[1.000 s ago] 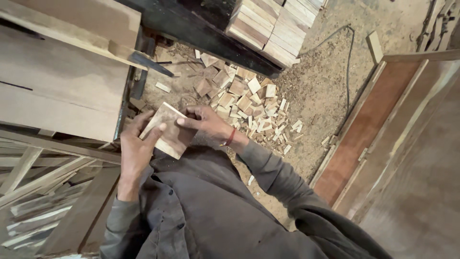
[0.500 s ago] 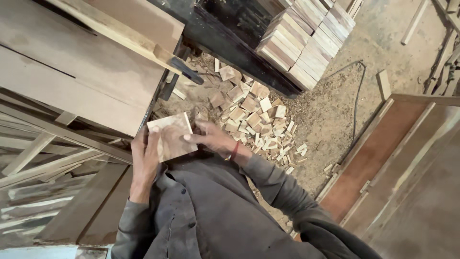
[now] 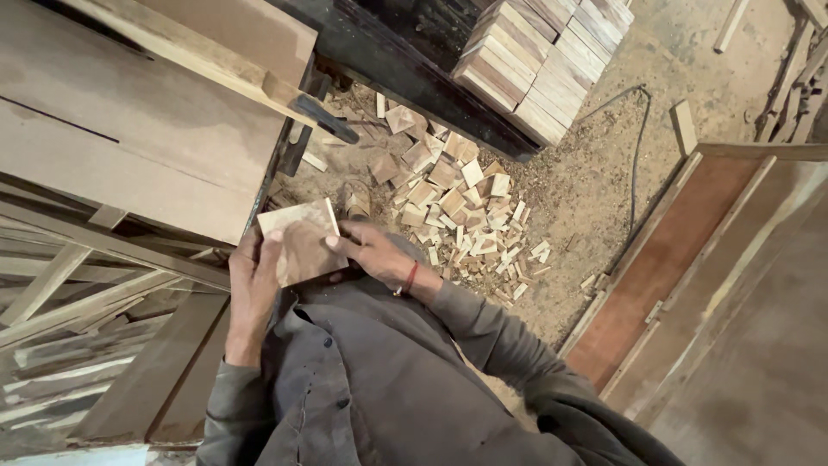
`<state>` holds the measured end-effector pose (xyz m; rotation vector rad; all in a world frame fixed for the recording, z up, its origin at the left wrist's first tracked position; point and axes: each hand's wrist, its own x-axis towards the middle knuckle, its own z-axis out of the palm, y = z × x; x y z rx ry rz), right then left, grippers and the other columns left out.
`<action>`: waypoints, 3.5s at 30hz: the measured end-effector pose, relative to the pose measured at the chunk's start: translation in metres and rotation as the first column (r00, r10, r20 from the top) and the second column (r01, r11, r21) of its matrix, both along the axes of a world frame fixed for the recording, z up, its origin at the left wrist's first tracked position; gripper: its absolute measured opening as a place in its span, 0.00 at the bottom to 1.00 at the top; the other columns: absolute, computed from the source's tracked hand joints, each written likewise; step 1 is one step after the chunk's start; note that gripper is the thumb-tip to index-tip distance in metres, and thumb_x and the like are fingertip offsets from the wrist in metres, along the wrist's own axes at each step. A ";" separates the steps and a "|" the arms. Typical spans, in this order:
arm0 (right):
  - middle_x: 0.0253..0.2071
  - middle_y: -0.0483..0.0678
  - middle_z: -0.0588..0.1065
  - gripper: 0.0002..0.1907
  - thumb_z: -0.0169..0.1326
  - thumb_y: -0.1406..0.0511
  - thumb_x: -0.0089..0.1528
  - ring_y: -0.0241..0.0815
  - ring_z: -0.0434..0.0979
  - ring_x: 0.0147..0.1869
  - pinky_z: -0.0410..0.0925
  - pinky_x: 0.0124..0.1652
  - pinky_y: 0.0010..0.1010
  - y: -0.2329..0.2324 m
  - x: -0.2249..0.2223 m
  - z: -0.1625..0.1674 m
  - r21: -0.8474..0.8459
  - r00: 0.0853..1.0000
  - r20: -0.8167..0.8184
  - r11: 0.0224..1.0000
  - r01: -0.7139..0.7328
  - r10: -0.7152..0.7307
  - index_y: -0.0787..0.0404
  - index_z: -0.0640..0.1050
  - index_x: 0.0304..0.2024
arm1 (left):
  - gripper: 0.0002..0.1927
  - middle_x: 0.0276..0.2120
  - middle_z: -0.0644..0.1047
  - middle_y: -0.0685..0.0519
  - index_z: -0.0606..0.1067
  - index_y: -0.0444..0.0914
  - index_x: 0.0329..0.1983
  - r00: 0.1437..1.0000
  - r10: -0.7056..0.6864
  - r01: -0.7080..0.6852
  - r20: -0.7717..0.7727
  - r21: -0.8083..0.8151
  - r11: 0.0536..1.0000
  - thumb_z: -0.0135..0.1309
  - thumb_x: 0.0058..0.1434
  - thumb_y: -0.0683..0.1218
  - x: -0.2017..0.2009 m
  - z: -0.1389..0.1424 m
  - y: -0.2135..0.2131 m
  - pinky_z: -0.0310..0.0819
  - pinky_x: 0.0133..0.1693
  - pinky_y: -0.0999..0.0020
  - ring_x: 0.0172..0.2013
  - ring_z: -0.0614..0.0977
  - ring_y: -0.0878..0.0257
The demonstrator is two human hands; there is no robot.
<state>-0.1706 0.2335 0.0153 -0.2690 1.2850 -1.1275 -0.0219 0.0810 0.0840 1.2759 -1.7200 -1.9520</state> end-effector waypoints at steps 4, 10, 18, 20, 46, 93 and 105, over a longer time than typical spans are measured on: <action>0.50 0.47 0.75 0.23 0.53 0.58 0.70 0.34 0.74 0.53 0.70 0.53 0.28 0.001 -0.003 -0.004 -0.162 0.998 -0.018 0.985 0.061 -0.064 0.70 0.72 0.59 | 0.19 0.47 0.80 0.54 0.72 0.30 0.57 0.996 -0.054 0.060 -0.065 0.092 0.994 0.55 0.66 0.44 -0.002 0.011 -0.005 0.74 0.49 0.73 0.47 0.79 0.69; 0.59 0.47 0.75 0.26 0.53 0.61 0.69 0.35 0.73 0.61 0.68 0.60 0.27 -0.006 -0.017 0.019 -0.189 0.985 -0.170 0.981 -0.040 0.007 0.69 0.68 0.65 | 0.18 0.46 0.82 0.51 0.76 0.28 0.57 0.996 -0.079 0.079 0.029 -0.008 0.997 0.56 0.68 0.44 0.001 0.009 -0.014 0.74 0.49 0.72 0.46 0.78 0.66; 0.51 0.48 0.78 0.21 0.55 0.62 0.67 0.38 0.78 0.52 0.74 0.51 0.33 -0.050 -0.045 0.047 -0.074 0.996 -0.077 0.997 0.028 -0.033 0.70 0.75 0.58 | 0.24 0.51 0.78 0.55 0.69 0.30 0.67 0.944 0.107 -0.049 -0.312 0.187 0.981 0.51 0.69 0.41 0.010 -0.008 -0.022 0.71 0.52 0.74 0.49 0.76 0.70; 0.52 0.48 0.78 0.21 0.55 0.64 0.65 0.39 0.78 0.53 0.73 0.51 0.34 -0.061 -0.047 0.056 -0.079 0.994 -0.102 0.997 0.023 -0.031 0.68 0.74 0.59 | 0.22 0.48 0.79 0.55 0.71 0.29 0.66 0.938 0.123 -0.058 -0.325 0.201 0.978 0.52 0.69 0.41 0.013 -0.011 -0.024 0.73 0.50 0.73 0.47 0.76 0.70; 0.40 0.49 0.80 0.13 0.61 0.67 0.63 0.32 0.75 0.44 0.71 0.45 0.28 -0.141 -0.039 0.103 -0.134 0.682 -0.727 0.958 -0.254 0.079 0.72 0.80 0.47 | 0.17 0.46 0.81 0.37 0.76 0.30 0.59 0.907 0.242 -0.211 -0.345 0.125 0.969 0.56 0.71 0.45 0.008 -0.054 -0.052 0.75 0.47 0.60 0.42 0.82 0.59; 0.30 0.62 0.79 0.15 0.67 0.60 0.50 0.63 0.81 0.37 0.72 0.39 0.47 -0.351 -0.067 0.037 0.144 -0.215 -0.975 0.896 -0.419 0.056 0.66 0.81 0.29 | 0.39 0.61 0.70 0.27 0.55 0.30 0.74 0.835 0.354 -0.489 -0.421 -0.274 0.828 0.49 0.60 0.46 -0.096 -0.108 -0.147 0.68 0.61 0.52 0.61 0.74 0.36; 0.30 0.62 0.79 0.14 0.66 0.58 0.50 0.65 0.80 0.37 0.71 0.39 0.50 -0.367 -0.063 0.029 0.173 -0.292 -0.954 0.913 -0.370 0.062 0.63 0.81 0.28 | 0.40 0.63 0.69 0.27 0.55 0.30 0.75 0.828 0.395 -0.511 -0.398 -0.245 0.824 0.49 0.60 0.44 -0.107 -0.101 -0.144 0.65 0.64 0.54 0.64 0.72 0.36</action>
